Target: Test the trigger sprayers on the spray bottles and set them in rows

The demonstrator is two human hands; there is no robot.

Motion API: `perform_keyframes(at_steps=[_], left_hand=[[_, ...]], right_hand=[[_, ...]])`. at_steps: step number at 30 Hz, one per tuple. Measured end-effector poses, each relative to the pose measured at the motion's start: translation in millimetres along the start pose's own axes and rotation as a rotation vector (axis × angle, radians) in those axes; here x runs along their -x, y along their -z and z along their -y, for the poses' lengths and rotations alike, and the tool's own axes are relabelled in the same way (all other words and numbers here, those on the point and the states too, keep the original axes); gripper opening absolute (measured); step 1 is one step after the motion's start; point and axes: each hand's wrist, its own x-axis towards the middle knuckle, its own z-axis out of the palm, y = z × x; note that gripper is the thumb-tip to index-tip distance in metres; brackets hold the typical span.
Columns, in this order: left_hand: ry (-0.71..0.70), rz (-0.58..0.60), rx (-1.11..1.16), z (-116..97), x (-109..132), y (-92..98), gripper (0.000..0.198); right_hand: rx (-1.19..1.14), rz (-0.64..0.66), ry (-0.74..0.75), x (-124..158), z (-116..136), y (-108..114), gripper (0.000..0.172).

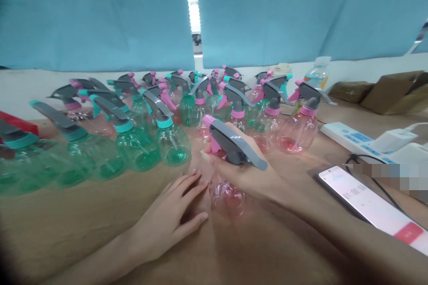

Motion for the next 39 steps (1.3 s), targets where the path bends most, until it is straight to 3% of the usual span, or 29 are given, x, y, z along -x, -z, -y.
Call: perform_keyframes(at_steps=[4,10,15,26,39], left_hand=[[0.008,0.012,-0.006,0,0,-0.5,0.053],[0.010,0.024,-0.009,0,1,0.2,0.054],[0.011,0.030,-0.020,0,0,0.5,0.055],[0.003,0.009,-0.028,1,0,-2.0,0.054],[-0.005,-0.015,-0.024,2,0,-3.2,0.053]], right_hand=[[0.032,-0.056,0.014,1,6,1,0.027],[-0.043,0.005,-0.010,0,-4,0,0.009],[-0.096,0.012,-0.058,-1,-2,-1,0.013],[-0.005,-0.072,0.009,-1,-17,-3,0.018],[0.048,-0.012,-0.062,-3,-6,0,0.019]])
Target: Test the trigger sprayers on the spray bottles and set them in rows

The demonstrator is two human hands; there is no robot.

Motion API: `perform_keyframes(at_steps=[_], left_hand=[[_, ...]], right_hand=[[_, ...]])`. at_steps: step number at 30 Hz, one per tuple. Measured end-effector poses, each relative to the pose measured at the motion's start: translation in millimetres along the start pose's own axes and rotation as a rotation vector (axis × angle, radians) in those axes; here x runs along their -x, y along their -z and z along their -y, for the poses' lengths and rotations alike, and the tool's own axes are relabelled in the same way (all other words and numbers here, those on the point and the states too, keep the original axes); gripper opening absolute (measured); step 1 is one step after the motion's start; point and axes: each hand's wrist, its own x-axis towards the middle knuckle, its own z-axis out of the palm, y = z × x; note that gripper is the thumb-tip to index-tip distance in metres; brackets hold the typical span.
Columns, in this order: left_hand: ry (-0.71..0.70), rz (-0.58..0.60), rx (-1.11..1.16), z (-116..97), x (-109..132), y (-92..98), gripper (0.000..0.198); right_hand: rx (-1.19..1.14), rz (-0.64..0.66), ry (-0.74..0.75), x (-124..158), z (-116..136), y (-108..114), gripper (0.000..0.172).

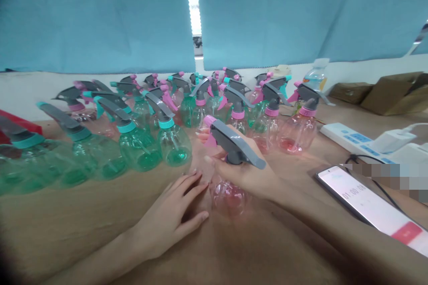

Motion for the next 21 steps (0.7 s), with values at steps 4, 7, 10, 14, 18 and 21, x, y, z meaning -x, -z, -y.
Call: perform_keyframes(at_steps=[4,7,10,14,18,21], left_hand=[[0.002,0.011,-0.005,-0.3,-0.9,0.3,0.054],[-0.002,0.003,0.000,0.3,0.0,-0.3,0.054],[-0.007,-0.016,0.011,0.6,1.0,-0.9,0.053],[0.000,-0.012,0.004,-0.4,0.7,-0.6,0.052],[0.004,-0.006,-0.007,-0.7,0.0,-0.1,0.052],[0.001,-0.007,-0.007,0.2,0.0,-0.4,0.052]], right_hand=[[0.015,-0.015,-0.005,0.4,2.1,0.1,0.020],[0.007,-0.045,-0.040,1.2,-0.2,-0.5,0.021],[-0.008,-0.032,-0.050,1.8,-2.5,-1.0,0.022],[-0.007,-0.005,-0.075,2.1,-1.5,0.0,0.023],[0.014,-0.015,-0.048,2.5,-0.6,0.9,0.024],[0.014,-0.012,-0.034,3.0,-1.2,1.0,0.020]])
